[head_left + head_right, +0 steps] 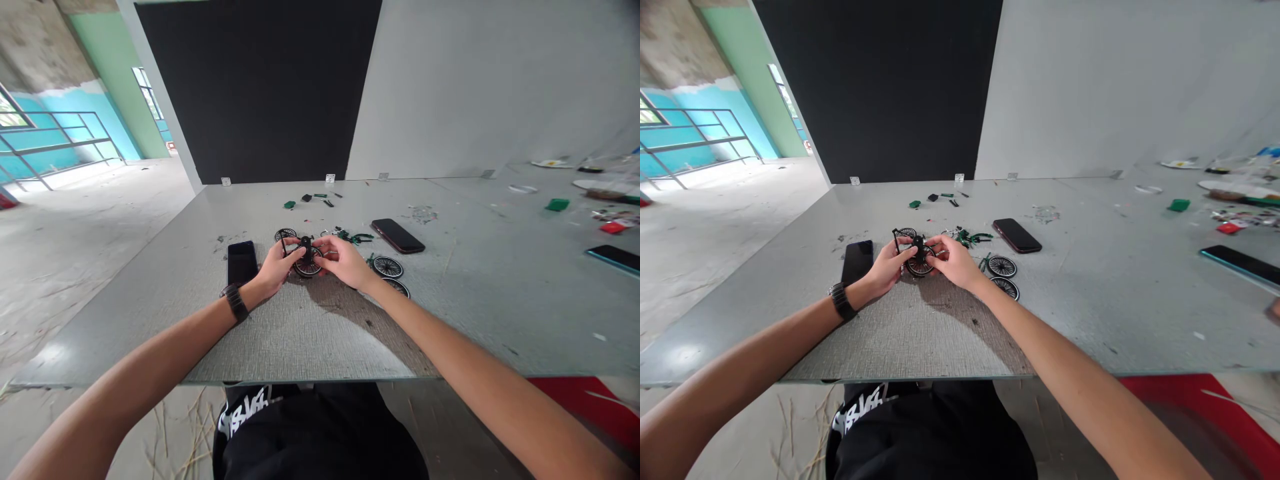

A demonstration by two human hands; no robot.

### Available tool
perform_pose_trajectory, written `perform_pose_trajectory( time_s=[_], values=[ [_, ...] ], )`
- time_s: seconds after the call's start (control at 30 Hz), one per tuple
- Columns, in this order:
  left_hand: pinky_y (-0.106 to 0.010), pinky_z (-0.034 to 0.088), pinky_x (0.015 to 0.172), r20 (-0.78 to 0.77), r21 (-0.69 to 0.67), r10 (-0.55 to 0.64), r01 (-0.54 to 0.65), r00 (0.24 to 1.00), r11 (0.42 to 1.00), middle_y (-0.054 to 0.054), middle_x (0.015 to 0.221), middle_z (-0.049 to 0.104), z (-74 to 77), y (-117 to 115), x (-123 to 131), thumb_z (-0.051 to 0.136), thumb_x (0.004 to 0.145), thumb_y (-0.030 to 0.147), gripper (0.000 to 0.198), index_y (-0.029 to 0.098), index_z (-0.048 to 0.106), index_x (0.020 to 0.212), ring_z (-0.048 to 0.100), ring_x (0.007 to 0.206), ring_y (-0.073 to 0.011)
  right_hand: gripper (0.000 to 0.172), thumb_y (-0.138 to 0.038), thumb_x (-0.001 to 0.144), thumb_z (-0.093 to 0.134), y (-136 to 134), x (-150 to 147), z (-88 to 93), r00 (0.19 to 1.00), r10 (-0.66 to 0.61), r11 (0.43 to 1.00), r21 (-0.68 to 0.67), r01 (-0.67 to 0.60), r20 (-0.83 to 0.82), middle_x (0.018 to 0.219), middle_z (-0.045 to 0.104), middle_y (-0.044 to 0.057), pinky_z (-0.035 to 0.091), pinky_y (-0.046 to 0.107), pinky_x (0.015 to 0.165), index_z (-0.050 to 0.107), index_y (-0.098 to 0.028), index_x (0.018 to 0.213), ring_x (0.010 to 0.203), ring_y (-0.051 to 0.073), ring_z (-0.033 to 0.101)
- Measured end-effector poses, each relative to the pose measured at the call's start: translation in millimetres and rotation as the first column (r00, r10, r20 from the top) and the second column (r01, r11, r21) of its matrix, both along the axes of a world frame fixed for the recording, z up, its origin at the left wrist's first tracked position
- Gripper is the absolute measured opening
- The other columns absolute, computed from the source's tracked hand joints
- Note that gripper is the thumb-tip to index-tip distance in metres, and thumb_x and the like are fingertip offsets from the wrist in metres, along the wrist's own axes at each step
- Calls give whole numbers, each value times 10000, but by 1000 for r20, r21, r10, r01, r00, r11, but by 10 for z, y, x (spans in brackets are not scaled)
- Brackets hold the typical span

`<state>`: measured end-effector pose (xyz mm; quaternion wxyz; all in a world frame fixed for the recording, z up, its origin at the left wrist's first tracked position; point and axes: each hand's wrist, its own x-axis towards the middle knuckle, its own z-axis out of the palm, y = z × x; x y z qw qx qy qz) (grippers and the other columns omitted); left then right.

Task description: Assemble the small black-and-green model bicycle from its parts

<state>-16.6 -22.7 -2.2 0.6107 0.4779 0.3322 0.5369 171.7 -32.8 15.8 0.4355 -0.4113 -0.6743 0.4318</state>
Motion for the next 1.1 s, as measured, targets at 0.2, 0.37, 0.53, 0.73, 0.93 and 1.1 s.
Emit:
perform_pose_trajectory(
  time_s=[0.2,0.37,0.53,0.73,0.93,1.1],
  values=[
    [-245,514,607,0,-11,-26,26,1000,1000,-16,827,687,8,-21,-5,844,729,265,480,170,539,1087,661,678,-133,284,-252,815,706,-21,-12,39,1000,2,1000,9,-2,21,885,582,13,645,320,595,589,-213,1071,758,161,639],
    [-251,532,655,18,22,-4,4,1000,1000,-7,835,684,21,-42,2,843,720,238,458,168,542,1058,662,695,-122,294,-209,827,683,-9,-13,43,998,18,1000,14,-19,53,882,586,13,651,315,610,608,-212,1111,767,158,642],
    [-249,540,619,46,-11,9,-8,999,1000,-5,807,680,38,-36,7,816,746,229,404,170,541,1037,663,659,-125,273,-218,840,674,-2,-6,46,997,15,1000,21,-17,69,896,599,20,653,323,624,616,-213,1107,773,159,644],
    [-281,568,606,100,-68,-14,21,995,997,-14,807,685,83,-57,-8,814,755,242,397,176,530,1024,674,650,-146,277,-237,858,670,-24,-2,86,997,33,999,14,-34,68,903,606,21,655,332,640,626,-220,1131,764,158,654],
    [-258,541,591,99,-58,-37,42,994,997,3,791,651,87,-56,-5,820,755,276,382,178,544,1000,639,635,-125,318,-332,849,724,-38,-10,86,998,38,999,-7,-38,46,864,630,17,648,338,603,609,-212,1120,734,167,659],
    [-239,520,620,71,-7,-25,25,997,1000,-1,819,627,41,-31,4,780,808,349,321,168,575,975,612,680,-111,322,-298,837,739,3,25,55,996,39,999,-1,-39,83,843,672,13,625,333,603,596,-217,1113,676,158,660]
  ],
)
